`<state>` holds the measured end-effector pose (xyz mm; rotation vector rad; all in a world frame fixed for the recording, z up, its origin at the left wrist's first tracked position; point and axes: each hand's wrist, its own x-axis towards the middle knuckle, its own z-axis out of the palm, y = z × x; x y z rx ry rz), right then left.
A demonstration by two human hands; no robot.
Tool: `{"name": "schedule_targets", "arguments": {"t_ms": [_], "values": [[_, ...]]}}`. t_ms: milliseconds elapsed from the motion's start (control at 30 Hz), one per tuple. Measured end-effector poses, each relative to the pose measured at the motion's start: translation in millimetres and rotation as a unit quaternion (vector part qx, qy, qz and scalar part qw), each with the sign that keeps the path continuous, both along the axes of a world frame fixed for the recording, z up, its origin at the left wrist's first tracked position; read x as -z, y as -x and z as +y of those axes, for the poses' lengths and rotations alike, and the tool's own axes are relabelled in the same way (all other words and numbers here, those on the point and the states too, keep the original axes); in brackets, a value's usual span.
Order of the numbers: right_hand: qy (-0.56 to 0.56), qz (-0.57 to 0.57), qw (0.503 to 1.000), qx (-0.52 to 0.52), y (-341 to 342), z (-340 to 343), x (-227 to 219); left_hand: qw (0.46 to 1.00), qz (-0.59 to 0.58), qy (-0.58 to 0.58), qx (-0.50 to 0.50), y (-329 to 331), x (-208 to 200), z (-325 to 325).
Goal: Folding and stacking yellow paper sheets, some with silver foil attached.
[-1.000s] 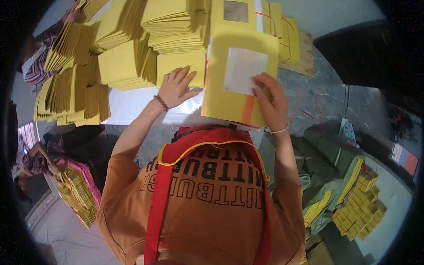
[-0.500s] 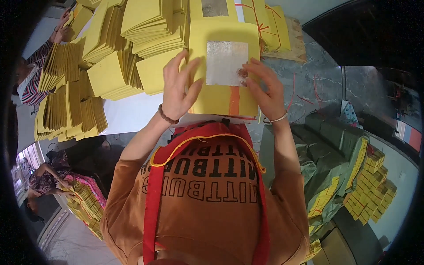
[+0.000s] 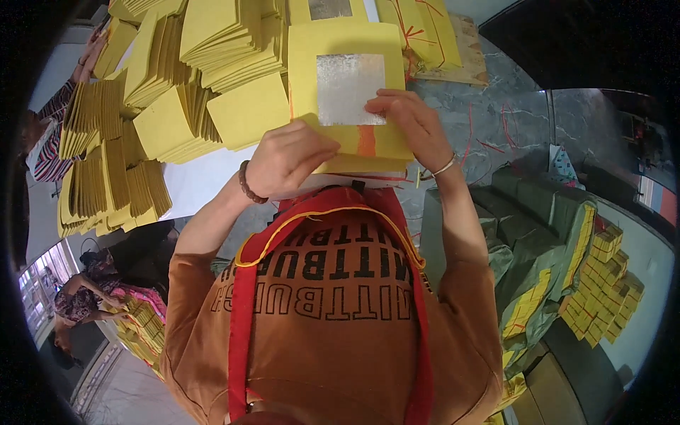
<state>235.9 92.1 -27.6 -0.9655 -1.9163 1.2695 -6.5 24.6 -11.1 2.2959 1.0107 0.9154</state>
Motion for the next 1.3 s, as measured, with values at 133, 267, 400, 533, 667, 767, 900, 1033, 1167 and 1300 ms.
{"name": "schedule_targets", "arguments": {"t_ms": [133,267,400,533,667,767,900,1033,1167,1300], "values": [[0.014,-0.022,0.999,-0.022,-0.3,1.2,-2.6,0.988,-0.074,0.125,-0.057,-2.3,-5.2,8.6],[0.025,-0.016,0.999,-0.019,0.7,-0.8,-0.1,0.940,-0.106,0.304,-0.112,-3.4,-7.2,9.6],[0.097,0.076,0.992,0.013,3.1,-5.6,2.9,0.919,-0.141,0.347,-0.119,-2.4,-2.5,12.8],[0.032,0.042,0.999,-0.008,1.3,-0.4,6.7,0.914,-0.149,0.358,-0.121,-0.3,-0.3,16.3],[0.025,0.036,0.999,-0.013,0.3,0.4,8.6,0.906,-0.139,0.382,-0.118,1.1,-1.6,19.0],[0.025,0.016,0.999,-0.026,-2.2,1.1,7.8,0.898,-0.141,0.400,-0.114,1.7,-4.5,20.2],[0.022,-0.003,1.000,-0.022,-4.3,-3.3,7.3,0.907,-0.182,0.356,-0.130,2.0,8.8,20.1],[0.071,0.037,0.997,-0.001,-6.6,-3.0,12.9,0.916,-0.122,0.362,-0.126,4.6,-7.5,18.4],[0.193,0.071,0.978,0.017,-8.2,-2.8,15.7,0.966,-0.126,0.227,0.006,24.4,-15.6,14.8],[0.205,0.077,0.975,0.046,-9.3,-2.3,19.1,0.991,-0.024,0.124,-0.038,37.4,8.5,23.2]]}}
